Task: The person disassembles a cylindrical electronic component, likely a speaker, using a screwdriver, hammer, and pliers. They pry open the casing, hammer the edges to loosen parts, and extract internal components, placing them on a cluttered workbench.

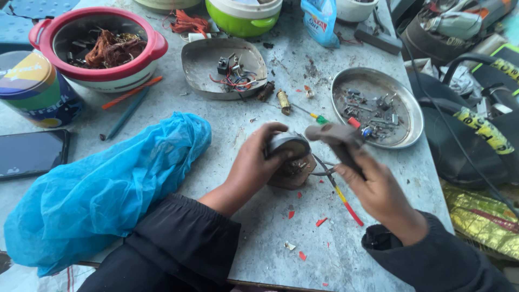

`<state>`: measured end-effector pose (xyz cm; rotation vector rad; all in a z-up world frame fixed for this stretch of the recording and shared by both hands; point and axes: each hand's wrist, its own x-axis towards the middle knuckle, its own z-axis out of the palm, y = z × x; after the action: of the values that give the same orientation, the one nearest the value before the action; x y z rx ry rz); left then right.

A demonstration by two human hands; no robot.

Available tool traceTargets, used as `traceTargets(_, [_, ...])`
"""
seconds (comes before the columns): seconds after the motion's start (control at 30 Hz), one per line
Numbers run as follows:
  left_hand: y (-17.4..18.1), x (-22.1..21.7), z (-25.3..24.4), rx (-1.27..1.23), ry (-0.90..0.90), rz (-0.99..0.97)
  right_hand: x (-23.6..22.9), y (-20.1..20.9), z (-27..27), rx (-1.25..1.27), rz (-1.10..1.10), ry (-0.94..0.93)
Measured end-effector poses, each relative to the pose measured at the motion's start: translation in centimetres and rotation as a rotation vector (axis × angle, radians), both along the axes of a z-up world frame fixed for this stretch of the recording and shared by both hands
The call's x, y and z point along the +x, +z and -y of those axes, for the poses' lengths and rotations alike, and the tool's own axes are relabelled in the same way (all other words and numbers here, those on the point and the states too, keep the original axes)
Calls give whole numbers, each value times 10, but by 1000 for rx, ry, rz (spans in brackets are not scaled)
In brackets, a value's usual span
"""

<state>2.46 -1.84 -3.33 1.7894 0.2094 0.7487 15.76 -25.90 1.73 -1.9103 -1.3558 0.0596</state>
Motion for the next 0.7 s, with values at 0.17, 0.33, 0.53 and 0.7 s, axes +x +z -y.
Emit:
traceTargets(0.17, [5, 2, -4, 203, 32, 81, -24, 35, 13, 45, -79, -216])
traceTargets(0.33, [-3, -2, 4, 164, 8, 59, -33, 16, 8, 557, -629, -61])
traceTargets(0.53, [4, -3, -5, 167, 32, 148, -8, -2, 26, 40, 221, 68])
traceTargets(0.7, [-2, -2, 1, 145, -29, 47, -8, -14, 44, 342, -276, -182])
